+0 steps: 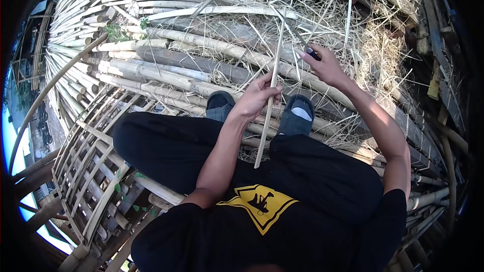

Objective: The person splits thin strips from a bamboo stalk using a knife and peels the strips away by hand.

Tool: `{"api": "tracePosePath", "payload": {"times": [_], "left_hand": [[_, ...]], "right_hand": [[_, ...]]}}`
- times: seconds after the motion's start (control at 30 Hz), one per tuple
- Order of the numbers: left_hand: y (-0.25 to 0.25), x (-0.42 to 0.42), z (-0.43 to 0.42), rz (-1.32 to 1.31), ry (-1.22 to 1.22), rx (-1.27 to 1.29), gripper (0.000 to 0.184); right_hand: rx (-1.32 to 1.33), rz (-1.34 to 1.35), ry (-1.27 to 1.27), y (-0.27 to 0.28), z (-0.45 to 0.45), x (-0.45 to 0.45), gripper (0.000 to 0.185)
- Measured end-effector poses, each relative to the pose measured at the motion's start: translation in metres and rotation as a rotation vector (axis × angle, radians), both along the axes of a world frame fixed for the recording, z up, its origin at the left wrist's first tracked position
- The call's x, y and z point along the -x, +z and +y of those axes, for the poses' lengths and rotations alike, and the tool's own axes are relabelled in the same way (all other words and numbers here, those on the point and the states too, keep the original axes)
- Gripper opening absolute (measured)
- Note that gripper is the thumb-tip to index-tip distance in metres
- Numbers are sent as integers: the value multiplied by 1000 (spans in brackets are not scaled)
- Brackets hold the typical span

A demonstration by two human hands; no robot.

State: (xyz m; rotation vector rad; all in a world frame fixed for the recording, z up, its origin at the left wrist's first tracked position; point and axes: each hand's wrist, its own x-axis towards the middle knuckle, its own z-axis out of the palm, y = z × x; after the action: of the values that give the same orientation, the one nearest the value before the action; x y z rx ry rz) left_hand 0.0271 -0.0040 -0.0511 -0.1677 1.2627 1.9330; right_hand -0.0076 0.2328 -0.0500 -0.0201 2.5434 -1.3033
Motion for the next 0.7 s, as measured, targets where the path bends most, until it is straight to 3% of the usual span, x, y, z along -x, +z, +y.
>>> {"api": "tracePosePath", "payload": {"times": [0.1, 0.17, 0.3, 0.7], "left_hand": [[-2, 1, 0, -20, -8, 3, 56], [8, 0, 4, -8, 13, 27, 71], [9, -2, 5, 15, -1, -12, 84], [2, -6, 10, 90, 91, 92, 72]], "right_hand": [[499, -408, -322, 8, -16, 1, 35], [561, -472, -319, 1, -19, 6, 35], [645, -592, -341, 0, -34, 11, 34], [900, -615, -284, 1, -29, 10, 29]]}}
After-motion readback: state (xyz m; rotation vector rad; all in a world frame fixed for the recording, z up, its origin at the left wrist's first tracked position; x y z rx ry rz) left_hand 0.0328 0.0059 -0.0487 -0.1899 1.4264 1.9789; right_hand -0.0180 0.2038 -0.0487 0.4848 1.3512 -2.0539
